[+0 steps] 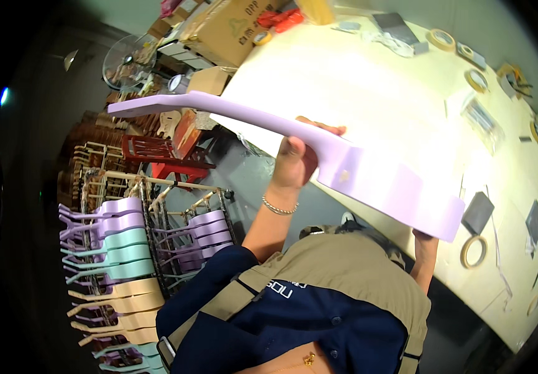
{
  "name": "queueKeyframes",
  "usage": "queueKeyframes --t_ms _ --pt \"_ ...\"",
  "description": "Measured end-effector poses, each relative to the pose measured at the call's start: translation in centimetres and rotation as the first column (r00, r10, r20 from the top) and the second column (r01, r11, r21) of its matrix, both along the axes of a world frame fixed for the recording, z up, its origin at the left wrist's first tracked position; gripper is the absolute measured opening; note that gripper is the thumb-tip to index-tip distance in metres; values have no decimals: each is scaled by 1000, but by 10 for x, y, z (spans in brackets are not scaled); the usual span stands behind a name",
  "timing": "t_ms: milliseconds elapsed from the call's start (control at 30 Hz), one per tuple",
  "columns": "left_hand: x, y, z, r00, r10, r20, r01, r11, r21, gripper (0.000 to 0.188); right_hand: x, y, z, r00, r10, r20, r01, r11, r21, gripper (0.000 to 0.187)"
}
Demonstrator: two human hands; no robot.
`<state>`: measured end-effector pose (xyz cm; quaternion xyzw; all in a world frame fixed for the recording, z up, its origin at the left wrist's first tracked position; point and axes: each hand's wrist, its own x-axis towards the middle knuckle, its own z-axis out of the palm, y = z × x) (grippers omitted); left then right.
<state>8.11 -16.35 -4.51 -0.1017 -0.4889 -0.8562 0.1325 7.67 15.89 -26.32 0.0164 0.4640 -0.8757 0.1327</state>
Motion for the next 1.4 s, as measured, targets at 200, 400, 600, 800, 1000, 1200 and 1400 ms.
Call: queueKeyframes --t_ms 200,400,600,800,1000,1200,1400 --pt "-1 5 -1 998 -60 -23 61 998 32 38 -9 -13 25 998 11 56 -9 999 -34 67" --pt "1 9 8 999 -36 -12 35 999 -21 41 -11 -12 19 998 39 40 -37 997 -72 69" --pt "5 16 17 1000 11 -20 -13 997 -73 47 -11 -16 13 996 83 31 -78 988 -136 72" --pt "-5 21 70 920 343 -189 -388 857 -339 56 -1 -24 -18 992 121 38 -106 955 -276 76" --pt "-8 24 115 842 461 -279 -539 729 -421 53 0 -27 -51 978 127 168 -80 962 -260 62" --pt "-5 23 127 851 425 -309 -525 711 -469 46 -1 -40 -54 990 105 94 -81 968 -239 55" --pt "-24 24 127 906 272 -325 -395 820 -415 56 -17 -42 -101 966 165 -201 -255 759 -600 44"
